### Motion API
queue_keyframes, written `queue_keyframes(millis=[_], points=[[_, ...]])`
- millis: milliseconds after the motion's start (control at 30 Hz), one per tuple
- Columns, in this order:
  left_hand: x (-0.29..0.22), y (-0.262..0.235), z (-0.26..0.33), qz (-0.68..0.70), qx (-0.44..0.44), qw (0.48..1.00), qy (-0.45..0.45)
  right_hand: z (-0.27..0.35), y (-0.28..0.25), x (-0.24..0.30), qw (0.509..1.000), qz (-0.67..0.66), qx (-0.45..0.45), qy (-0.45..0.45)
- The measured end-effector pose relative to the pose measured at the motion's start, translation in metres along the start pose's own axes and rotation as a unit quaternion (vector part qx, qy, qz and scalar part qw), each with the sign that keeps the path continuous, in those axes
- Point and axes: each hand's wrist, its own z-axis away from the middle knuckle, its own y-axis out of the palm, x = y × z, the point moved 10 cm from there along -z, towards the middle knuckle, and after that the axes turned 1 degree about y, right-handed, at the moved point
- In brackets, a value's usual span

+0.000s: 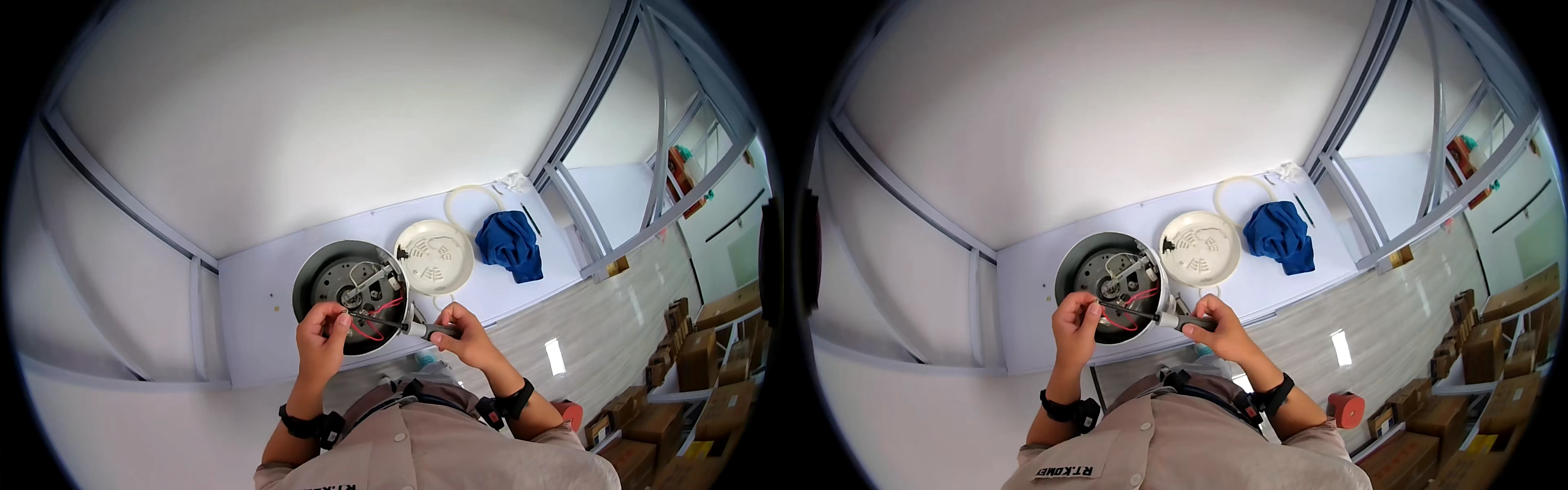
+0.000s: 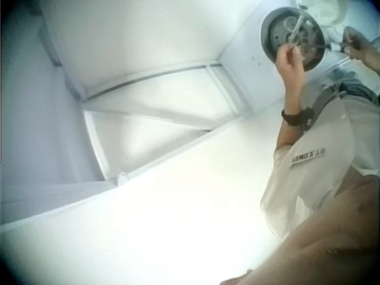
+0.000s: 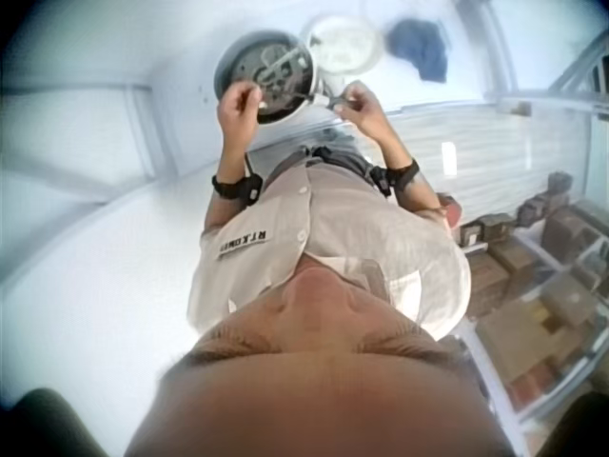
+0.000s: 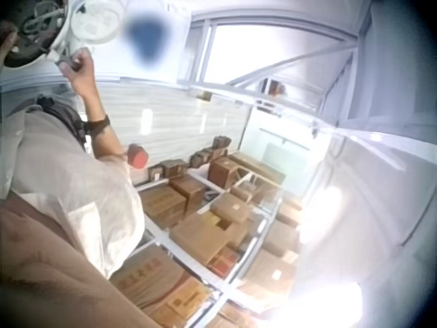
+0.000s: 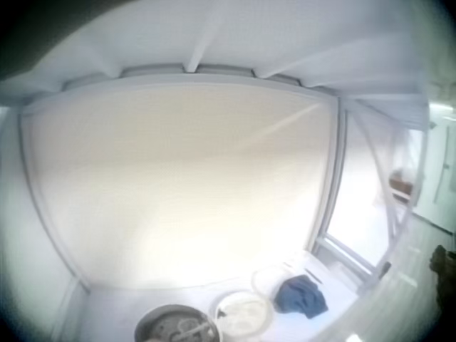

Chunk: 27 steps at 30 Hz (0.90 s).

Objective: The person uses a screwdriver to remove screws from a white plastic cover of a ceiling light fixture, then manipulates the internal wiring and components. They repeatedly attach and detach the cover while adjusting wires and screws.

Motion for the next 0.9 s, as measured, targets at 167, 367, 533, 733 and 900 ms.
queue_keyframes(millis=[167,367,533,733,900], points=[[0.004,0.002,0.003,-0.009,-0.008,1.000,-0.024,0.004,0.002,-0.017,0.998,0.010,0.010,0.063],[0.010,0.001,-0.001,-0.014,-0.030,0.999,-0.003,-0.006,0.003,-0.008,0.999,0.019,0.017,0.022],[0.014,0.000,0.002,-0.018,-0.061,0.998,0.007,-0.006,0.001,-0.006,0.998,0.047,0.027,0.011],[0.023,-0.006,0.007,-0.029,-0.100,0.994,0.027,-0.005,0.020,0.007,0.988,0.133,0.076,-0.021],[0.030,-0.017,0.014,-0.029,-0.133,0.989,0.060,-0.009,0.038,0.005,0.980,0.160,0.112,-0.026]])
